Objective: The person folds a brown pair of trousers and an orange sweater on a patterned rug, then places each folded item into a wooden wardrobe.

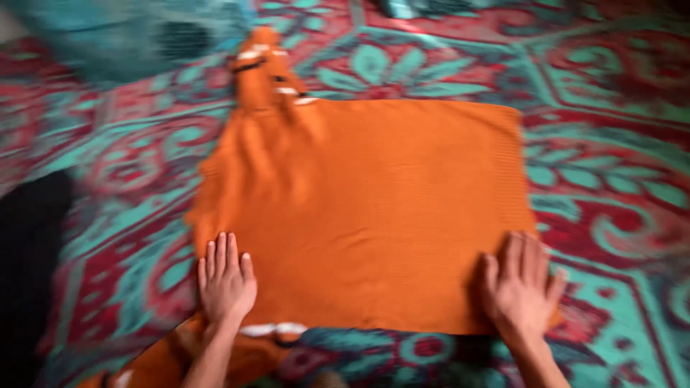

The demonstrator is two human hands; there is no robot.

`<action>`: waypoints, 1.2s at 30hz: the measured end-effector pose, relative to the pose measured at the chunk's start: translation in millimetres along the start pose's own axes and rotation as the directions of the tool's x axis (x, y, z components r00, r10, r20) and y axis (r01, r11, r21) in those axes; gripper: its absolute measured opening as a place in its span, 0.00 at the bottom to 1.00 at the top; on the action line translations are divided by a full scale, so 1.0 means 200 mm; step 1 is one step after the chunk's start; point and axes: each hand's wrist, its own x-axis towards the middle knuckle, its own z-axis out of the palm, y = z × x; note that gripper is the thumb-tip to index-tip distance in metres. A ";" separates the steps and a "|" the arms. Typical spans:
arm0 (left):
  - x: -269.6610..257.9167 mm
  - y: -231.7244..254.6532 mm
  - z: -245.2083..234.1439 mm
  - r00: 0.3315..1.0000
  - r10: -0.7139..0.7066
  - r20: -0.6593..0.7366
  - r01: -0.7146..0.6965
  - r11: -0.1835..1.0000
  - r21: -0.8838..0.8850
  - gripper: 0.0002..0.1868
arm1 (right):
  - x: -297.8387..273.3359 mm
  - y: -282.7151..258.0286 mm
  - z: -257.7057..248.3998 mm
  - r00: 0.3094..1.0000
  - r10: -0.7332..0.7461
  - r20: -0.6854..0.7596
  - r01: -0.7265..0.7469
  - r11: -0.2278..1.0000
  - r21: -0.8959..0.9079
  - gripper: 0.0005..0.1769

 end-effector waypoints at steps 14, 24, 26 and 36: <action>0.00 -0.21 -0.29 0.512 -0.750 0.418 0.832 0.553 -0.026 0.14 | -0.14 -0.65 -0.13 0.917 -0.362 0.166 0.258 0.857 0.446 0.38; 0.03 -0.03 -0.24 0.710 -0.695 -0.112 0.687 0.719 -0.107 0.28 | -0.06 -0.74 -0.10 0.948 -0.282 0.147 0.208 0.899 0.386 0.37; 0.14 0.14 -0.24 0.979 -0.188 0.078 0.193 0.735 -0.650 0.44 | 0.05 -0.84 -0.10 0.910 -0.196 0.365 0.087 0.951 0.296 0.27; 0.69 -0.12 -0.02 0.931 0.360 0.053 -0.324 0.886 -0.331 0.33 | 1.00 -0.66 0.52 0.870 -0.493 0.009 0.443 0.790 0.425 0.38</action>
